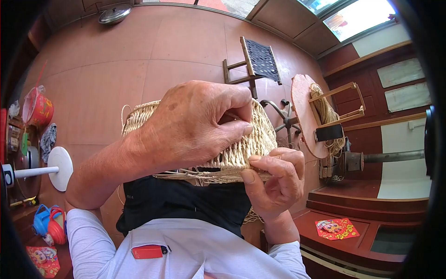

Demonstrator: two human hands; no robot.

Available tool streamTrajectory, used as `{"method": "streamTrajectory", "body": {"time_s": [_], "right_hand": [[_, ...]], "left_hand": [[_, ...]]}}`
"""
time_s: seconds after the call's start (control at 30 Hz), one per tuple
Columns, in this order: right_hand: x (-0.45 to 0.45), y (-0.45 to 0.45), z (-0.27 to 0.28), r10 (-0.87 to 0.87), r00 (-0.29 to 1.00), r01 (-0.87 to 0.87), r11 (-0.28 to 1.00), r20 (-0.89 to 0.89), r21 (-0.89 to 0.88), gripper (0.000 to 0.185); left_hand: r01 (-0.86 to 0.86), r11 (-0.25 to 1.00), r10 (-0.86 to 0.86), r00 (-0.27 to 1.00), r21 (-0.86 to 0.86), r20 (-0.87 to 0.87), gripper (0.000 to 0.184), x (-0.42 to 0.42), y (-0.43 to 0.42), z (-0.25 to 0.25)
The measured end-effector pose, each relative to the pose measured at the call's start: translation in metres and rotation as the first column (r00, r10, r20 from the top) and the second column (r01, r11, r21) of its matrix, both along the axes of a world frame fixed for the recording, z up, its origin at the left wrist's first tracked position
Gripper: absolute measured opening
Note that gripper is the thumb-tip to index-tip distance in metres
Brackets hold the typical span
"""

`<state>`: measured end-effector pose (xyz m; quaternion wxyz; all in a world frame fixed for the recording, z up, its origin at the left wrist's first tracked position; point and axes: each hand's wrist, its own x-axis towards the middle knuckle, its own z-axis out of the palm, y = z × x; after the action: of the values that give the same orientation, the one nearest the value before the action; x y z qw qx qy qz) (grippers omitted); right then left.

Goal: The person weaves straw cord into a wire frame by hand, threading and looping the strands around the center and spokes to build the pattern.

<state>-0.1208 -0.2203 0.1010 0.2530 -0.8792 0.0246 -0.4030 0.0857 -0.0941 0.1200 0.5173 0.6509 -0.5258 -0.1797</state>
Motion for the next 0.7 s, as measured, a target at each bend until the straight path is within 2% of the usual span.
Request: {"method": "streamTrajectory", "body": {"time_s": [0.07,0.17,0.3,0.37,0.4,0.43,0.47,0.6,0.67,0.7], "right_hand": [[0.0,0.001,0.0,-0.002,1.0,0.003,1.0,-0.006,0.012,0.038],[0.0,0.001,0.0,0.012,1.0,-0.012,1.0,-0.002,0.022,0.037],[0.002,0.001,0.002,0.032,0.999,-0.032,0.999,-0.001,0.024,0.037],[0.003,0.001,0.002,0.034,0.999,-0.034,0.999,0.004,0.029,0.036],[0.003,-0.001,0.002,0.041,0.999,-0.041,0.999,-0.003,0.016,0.037],[0.003,-0.002,0.001,0.048,0.999,-0.048,0.999,-0.008,0.003,0.037],[0.003,-0.003,0.001,0.051,0.999,-0.051,0.999,-0.006,0.003,0.037],[0.004,-0.005,-0.001,0.052,0.999,-0.052,0.999,0.01,-0.016,0.036],[0.005,-0.005,-0.004,0.056,0.998,-0.056,0.998,0.022,0.002,0.035],[0.006,-0.005,-0.005,0.059,0.998,-0.059,0.998,0.032,0.007,0.035]], "left_hand": [[-0.012,0.999,0.009,0.998,-0.049,-0.054,0.013,-0.001,0.001,-0.001],[-0.011,0.998,0.009,0.999,-0.061,-0.035,0.013,0.0,0.006,-0.002],[-0.024,1.0,0.023,0.993,-0.006,-0.113,0.012,-0.001,0.013,-0.002],[-0.058,0.997,0.059,0.998,-0.05,0.017,0.011,-0.001,0.015,-0.002],[-0.059,0.997,0.06,0.998,-0.05,0.018,0.011,-0.002,0.012,-0.005],[-0.163,0.966,0.203,0.959,-0.203,0.197,0.011,-0.003,0.008,-0.011],[-0.229,0.902,0.36,0.867,-0.366,0.343,0.012,-0.004,0.006,-0.014],[-0.173,0.922,0.314,0.858,-0.347,0.407,0.018,-0.007,0.035,-0.008],[0.028,0.967,0.084,0.904,-0.252,0.42,0.024,-0.014,0.046,-0.007],[0.043,0.959,0.084,0.902,-0.281,0.424,0.03,-0.017,0.045,-0.011]]}}
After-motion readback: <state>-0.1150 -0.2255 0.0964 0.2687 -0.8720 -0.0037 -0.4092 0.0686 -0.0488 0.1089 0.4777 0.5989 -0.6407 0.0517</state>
